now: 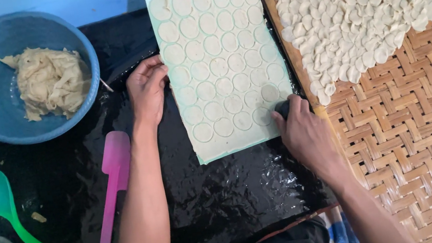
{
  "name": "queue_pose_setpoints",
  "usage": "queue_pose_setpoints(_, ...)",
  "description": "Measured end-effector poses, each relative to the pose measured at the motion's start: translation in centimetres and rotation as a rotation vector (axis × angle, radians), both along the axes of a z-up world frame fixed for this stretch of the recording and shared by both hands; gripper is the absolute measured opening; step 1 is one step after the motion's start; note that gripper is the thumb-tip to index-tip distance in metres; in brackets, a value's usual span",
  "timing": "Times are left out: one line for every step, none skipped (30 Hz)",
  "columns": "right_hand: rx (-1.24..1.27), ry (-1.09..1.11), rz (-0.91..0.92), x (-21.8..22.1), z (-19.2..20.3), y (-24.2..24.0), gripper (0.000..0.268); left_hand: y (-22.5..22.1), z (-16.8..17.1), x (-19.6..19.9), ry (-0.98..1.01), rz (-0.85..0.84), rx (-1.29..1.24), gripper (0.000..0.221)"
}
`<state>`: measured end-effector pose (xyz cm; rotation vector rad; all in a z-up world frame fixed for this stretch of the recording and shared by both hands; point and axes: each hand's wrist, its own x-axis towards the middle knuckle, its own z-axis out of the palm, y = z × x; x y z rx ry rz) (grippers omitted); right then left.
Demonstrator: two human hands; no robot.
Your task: Using a circular cutter to stamp out dough shapes from a thin sheet of dough.
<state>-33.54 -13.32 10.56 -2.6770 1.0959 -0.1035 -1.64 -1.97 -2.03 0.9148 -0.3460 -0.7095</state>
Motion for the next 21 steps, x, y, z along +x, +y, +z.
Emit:
queue_pose_setpoints(-0.001, 0.001, 0.005, 0.3, 0.9, 1.0, 0.047, 0.0, 0.0, 0.0, 0.001, 0.005, -0.001, 0.02)
queue_pose_setpoints(0.026, 0.01, 0.038, 0.6, 1.7, 1.9, 0.047, 0.0, 0.0, 0.0, 0.012, 0.004, 0.003, 0.02)
queue_pose_setpoints(0.057, 0.021, 0.066, 0.7, 2.5, 3.1, 0.047, 0.1, -0.1, -0.1, 0.024, -0.002, 0.01, 0.019)
queue_pose_setpoints(0.061, 0.024, 0.066, 0.9, 2.5, 3.8, 0.047, 0.2, -0.2, -0.2, 0.027, -0.002, 0.014, 0.019)
queue_pose_setpoints(0.082, 0.044, 0.115, 1.1, 2.5, 4.4, 0.049, 0.0, -0.2, -0.1, 0.02, -0.007, 0.007, 0.02)
queue_pose_setpoints(0.102, 0.064, 0.164, 1.4, 2.5, 5.0, 0.05, -0.2, -0.1, 0.0, 0.013, -0.013, 0.0, 0.02)
queue_pose_setpoints(0.102, 0.064, 0.166, 1.5, 2.0, 5.1, 0.05, -0.2, -0.1, 0.0, 0.013, -0.011, 0.0, 0.02)
queue_pose_setpoints(0.087, 0.077, 0.177, 1.6, 1.5, 5.2, 0.05, -0.1, -0.1, -0.1, 0.012, -0.006, 0.003, 0.019)
queue_pose_setpoints(0.071, 0.09, 0.193, 1.9, 1.0, 5.2, 0.049, 0.0, -0.1, 0.0, 0.01, 0.004, 0.007, 0.019)
queue_pose_setpoints(0.071, 0.089, 0.199, 2.1, 0.7, 5.2, 0.049, 0.0, 0.3, 0.0, 0.009, 0.01, 0.006, 0.019)
queue_pose_setpoints(0.057, 0.099, 0.205, 2.1, 0.5, 5.3, 0.049, 0.2, 0.5, -0.2, 0.013, -0.001, 0.005, 0.019)
queue_pose_setpoints(0.044, 0.109, 0.211, 2.2, 0.2, 5.3, 0.05, 0.3, 0.7, -0.3, 0.017, -0.012, 0.003, 0.02)
queue_pose_setpoints(0.046, 0.113, 0.213, 2.3, -0.4, 5.5, 0.05, 0.3, 0.7, -0.3, 0.02, -0.009, 0.005, 0.02)
queue_pose_setpoints(0.027, 0.17, 0.186, 2.3, -1.0, 5.7, 0.05, 0.2, 0.7, -0.3, 0.03, -0.009, 0.003, 0.02)
queue_pose_setpoints(0.008, 0.228, 0.158, 2.4, -1.5, 5.8, 0.051, 0.1, 0.8, -0.2, 0.039, -0.01, 0.001, 0.02)
queue_pose_setpoints(0.01, 0.231, 0.159, 2.3, -2.0, 5.9, 0.051, 0.1, 0.6, -0.2, 0.042, -0.008, 0.002, 0.02)
queue_pose_setpoints(-0.045, 0.23, 0.167, 2.3, -2.4, 6.1, 0.052, 0.2, 0.4, -0.2, 0.036, -0.01, 0.005, 0.02)
queue_pose_setpoints(-0.1, 0.228, 0.174, 2.2, -2.9, 6.2, 0.053, 0.3, 0.2, -0.2, 0.03, -0.012, 0.007, 0.02)
queue_pose_setpoints(-0.1, 0.228, 0.175, 2.1, -2.5, 5.6, 0.053, 0.2, 0.3, -0.1, 0.03, -0.011, 0.007, 0.02)
queue_pose_setpoints(-0.08, 0.19, 0.279, 2.0, -2.1, 5.0, 0.053, 0.1, 0.3, 0.0, 0.031, -0.021, -0.004, 0.02)
queue_pose_setpoints(-0.059, 0.152, 0.382, 1.7, -1.6, 4.4, 0.052, 0.1, 0.3, -0.1, 0.033, -0.033, -0.015, 0.019)
